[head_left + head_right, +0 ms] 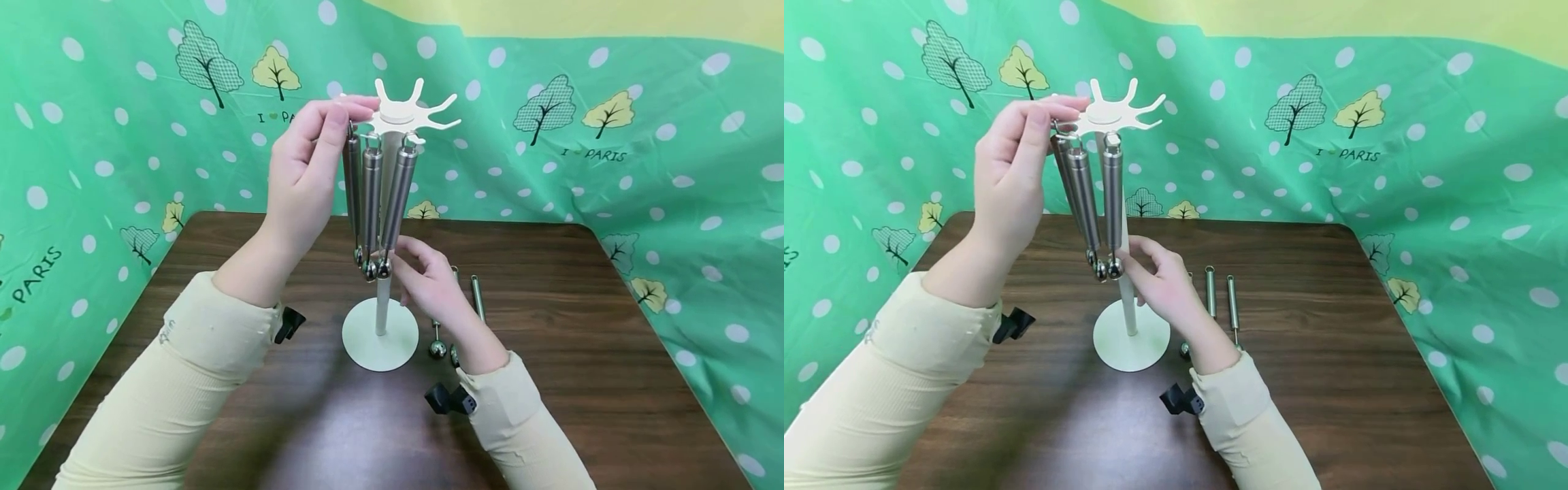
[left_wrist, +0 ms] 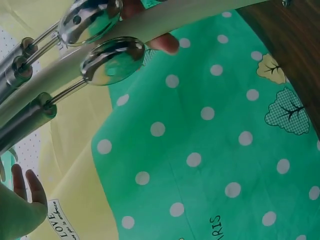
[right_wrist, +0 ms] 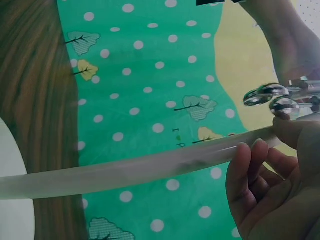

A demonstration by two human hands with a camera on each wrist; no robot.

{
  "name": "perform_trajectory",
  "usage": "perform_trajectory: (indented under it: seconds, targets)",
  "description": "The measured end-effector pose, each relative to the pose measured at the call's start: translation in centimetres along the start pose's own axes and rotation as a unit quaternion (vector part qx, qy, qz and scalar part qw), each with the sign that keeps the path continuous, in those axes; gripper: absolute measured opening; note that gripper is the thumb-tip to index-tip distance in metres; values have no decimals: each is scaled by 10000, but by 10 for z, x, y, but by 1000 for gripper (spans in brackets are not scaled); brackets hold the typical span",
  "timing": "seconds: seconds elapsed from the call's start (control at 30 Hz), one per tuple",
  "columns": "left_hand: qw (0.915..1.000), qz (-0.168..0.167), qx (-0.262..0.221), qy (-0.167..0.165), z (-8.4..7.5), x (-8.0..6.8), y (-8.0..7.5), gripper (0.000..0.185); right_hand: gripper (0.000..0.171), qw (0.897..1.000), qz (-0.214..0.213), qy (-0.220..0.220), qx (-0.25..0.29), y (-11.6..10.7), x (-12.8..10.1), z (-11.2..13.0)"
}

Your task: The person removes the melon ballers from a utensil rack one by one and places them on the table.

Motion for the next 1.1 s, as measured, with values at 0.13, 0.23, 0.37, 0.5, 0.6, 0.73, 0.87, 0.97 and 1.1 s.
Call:
perform_trajectory:
  seconds: [0.13,0.23,0.37,0.5,0.6,0.73,0.87,0.97,1.1]
  targets:
    - [9999,-113,-3,65,-1,-1,0,28,29,9993,-299,221,43,-3,-3,-10]
    - [9998,-189,-61,72,-2,-1,0,26,28,9976,-656,215,93,-8,-7,-12]
    - [9996,-247,-149,57,-3,-1,0,25,21,9943,-1057,-12,166,-15,-13,-7]
    - [9995,-285,-139,26,-2,-1,-1,25,15,9911,-1260,-216,363,-19,-16,-2]
    - [9995,-291,-144,2,-1,-2,0,25,16,9906,-1171,-392,590,-18,-18,3]
    - [9994,-290,-186,-8,-1,-2,0,25,19,9920,-779,-697,709,-10,-21,11]
    - [9996,-271,-102,-3,-1,-1,0,26,20,9908,-424,-1029,766,-2,-22,18]
    - [9997,-250,-16,6,-1,-1,0,26,19,9891,-328,-1192,806,2,-22,22]
    - [9997,-253,-33,-7,-1,-1,-1,26,13,9878,-441,-1271,778,2,-20,26]
Point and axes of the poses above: each hand's wrist, its own x-axis towards the middle knuckle, its own y-axis out of the palm, z = x × y, the point moved 9 cm from there along x, towards the middle knuckle, and after that the axes turned 2 degrees about x, right-handed, at the moved point
